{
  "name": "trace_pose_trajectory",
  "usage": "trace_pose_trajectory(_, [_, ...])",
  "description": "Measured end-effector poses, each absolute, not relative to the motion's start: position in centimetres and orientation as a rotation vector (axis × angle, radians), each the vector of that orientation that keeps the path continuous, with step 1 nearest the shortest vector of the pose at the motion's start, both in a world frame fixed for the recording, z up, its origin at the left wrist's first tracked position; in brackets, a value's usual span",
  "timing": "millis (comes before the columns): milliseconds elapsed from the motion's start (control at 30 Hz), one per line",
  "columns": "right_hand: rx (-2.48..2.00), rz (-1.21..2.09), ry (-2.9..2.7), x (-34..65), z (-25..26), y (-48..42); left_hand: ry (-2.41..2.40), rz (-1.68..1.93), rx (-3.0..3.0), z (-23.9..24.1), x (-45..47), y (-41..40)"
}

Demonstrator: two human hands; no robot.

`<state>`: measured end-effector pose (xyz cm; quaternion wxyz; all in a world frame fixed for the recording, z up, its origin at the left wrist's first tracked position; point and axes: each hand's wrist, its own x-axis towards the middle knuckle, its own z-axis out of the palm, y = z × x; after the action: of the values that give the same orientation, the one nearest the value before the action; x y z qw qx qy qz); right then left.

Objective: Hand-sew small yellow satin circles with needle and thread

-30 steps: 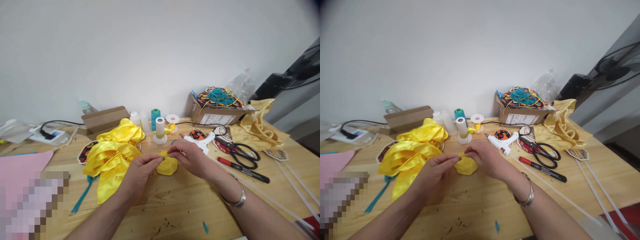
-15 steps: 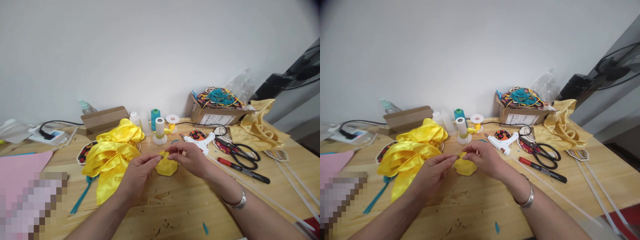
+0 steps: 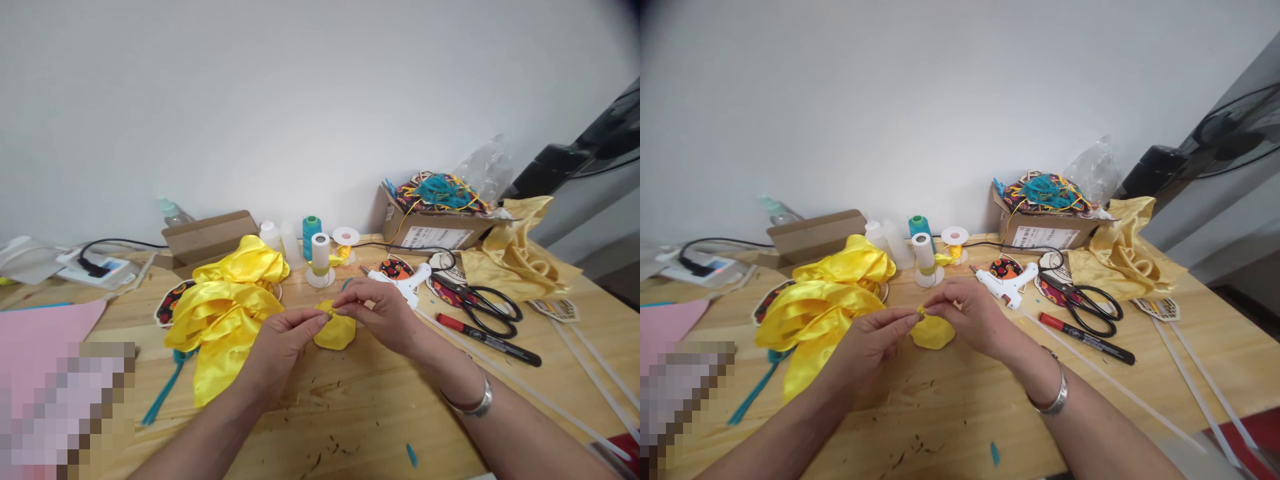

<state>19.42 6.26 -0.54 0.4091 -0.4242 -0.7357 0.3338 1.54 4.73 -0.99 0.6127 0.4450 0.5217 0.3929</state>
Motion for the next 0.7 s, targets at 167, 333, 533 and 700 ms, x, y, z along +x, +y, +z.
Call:
trace_pose_trajectory(167, [-1.076, 0.691, -1.953, 19.39, -0.14, 6.08, 1.203, 0.871, 1.040, -0.94, 1.55, 4.68])
trace_pose_trajectory(333, [-1.024, 0.593, -2.048, 19.50, -0.15, 5.85, 1.159, 0.803, 1.136, -0.97, 1.52, 4.51])
trace_pose_trajectory(533, [-0.976, 0.751, -2.036, 19.49, -0.32, 6.07, 1.108, 0.725, 1.213, -1.02, 1.57, 4.40])
trace_pose_trajectory(700, [-1.059, 1.120, -1.779, 19.08, -0.52, 6.32, 1.108, 0.747, 1.204, -1.01, 1.40, 4.41])
